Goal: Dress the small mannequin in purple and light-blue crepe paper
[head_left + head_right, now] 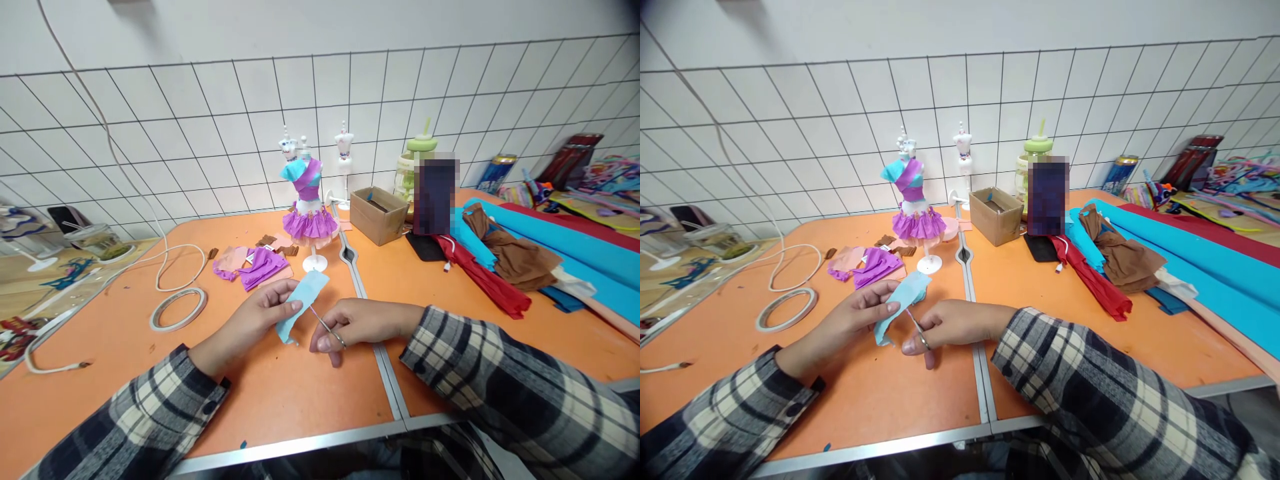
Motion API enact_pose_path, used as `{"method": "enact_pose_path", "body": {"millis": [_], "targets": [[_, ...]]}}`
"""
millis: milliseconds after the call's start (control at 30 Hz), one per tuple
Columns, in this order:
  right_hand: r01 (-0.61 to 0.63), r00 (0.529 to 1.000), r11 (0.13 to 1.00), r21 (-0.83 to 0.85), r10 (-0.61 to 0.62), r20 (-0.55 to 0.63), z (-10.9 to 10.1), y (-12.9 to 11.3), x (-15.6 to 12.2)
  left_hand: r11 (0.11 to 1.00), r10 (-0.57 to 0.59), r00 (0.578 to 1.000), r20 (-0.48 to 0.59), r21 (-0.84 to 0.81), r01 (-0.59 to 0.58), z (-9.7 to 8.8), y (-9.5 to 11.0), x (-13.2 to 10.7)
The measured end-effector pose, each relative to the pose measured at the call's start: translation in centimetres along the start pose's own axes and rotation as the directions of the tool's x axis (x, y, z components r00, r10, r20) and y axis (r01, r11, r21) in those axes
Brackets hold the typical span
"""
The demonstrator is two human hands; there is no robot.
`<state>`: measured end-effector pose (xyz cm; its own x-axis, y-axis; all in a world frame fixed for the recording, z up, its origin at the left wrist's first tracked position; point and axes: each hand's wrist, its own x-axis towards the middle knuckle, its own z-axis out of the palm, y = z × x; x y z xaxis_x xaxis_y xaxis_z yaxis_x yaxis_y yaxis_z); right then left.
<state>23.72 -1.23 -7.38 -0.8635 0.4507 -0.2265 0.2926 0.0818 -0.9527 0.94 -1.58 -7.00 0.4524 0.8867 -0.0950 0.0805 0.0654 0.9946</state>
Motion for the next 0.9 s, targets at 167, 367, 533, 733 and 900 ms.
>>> {"method": "enact_pose_path", "body": {"millis": [167, 367, 533, 733, 900], "targets": [[0.0, 1.0, 0.999, 0.043, -0.001, 0.02, 0.05, 0.15, 0.26, 0.999, -0.036, 0.998, 0.052, 0.015, 0.035, 0.43, 0.19, -0.17], [0.051, 0.994, 0.991, 0.126, -0.063, 0.088, -0.03, -0.09, 0.03, 0.999, 0.048, 0.997, 0.053, -0.027, -0.047, 0.24, 0.63, -0.42], [0.116, 0.974, 0.968, 0.224, -0.156, 0.167, 0.3, -0.4, -0.17, 0.99, 0.119, 0.99, 0.079, 0.064, -0.124, 0.0, 0.52, -0.56], [0.142, 0.962, 0.952, 0.27, -0.197, 0.19, 0.68, -0.52, -0.05, 0.993, 0.042, 0.992, 0.119, 0.102, -0.054, -0.31, 0.21, -0.3], [0.149, 0.963, 0.952, 0.268, -0.202, 0.18, 0.72, -0.49, 0.02, 0.962, 0.25, 0.964, 0.09, 0.09, -0.258, -0.4, 0.46, -0.19]]}}
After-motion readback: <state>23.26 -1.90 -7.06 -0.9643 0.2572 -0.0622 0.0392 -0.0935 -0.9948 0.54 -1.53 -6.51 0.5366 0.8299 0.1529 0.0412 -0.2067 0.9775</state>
